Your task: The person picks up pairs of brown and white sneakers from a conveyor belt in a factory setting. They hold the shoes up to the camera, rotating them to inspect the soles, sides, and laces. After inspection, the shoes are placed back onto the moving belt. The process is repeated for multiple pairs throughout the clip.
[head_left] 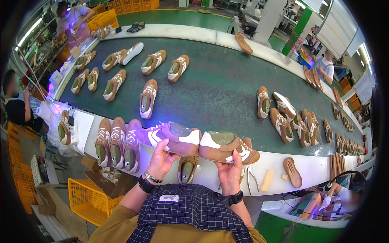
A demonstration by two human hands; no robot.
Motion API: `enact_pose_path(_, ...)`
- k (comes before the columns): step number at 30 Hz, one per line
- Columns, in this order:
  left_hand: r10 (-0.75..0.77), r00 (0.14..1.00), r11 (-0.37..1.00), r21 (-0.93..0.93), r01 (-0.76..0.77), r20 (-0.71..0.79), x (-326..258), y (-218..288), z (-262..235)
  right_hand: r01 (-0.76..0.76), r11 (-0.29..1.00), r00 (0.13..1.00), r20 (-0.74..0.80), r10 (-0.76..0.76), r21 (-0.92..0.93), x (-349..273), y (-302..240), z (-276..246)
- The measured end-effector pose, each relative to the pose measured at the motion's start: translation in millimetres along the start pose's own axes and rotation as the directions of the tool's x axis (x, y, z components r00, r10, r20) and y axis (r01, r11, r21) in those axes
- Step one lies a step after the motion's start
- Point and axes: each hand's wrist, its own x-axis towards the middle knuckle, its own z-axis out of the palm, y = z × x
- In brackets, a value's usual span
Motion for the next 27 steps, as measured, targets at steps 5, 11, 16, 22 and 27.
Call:
enact_pose_path(5,-0.008,1.0,1.0,0.003,0.008,0.016,1,-1,-3,-0.004,1.0,1.0,-0.007,0.004,-0.007,0,0,-2)
enact_pose_path(11,-0.002,1.0,0.999,0.05,0.001,0.016,-1,-3,-1,0.002,0.999,1.0,-0.021,-0.003,-0.048,0,0,-5)
enact_pose_path(16,0.023,1.0,0.994,0.106,-0.024,0.007,-3,-3,-1,-0.009,0.999,1.0,0.005,0.009,-0.034,0,-2,-5)
enact_pose_path(22,0.056,0.998,0.984,0.17,-0.054,-0.005,-4,-4,0,-0.002,0.995,0.999,0.033,0.005,-0.1,0,-13,-9)
enact_pose_path(27,0.042,0.999,0.998,0.045,-0.043,0.02,-3,-2,-10,-0.178,0.957,0.974,0.1,0.206,-0.231,14,-28,-28)
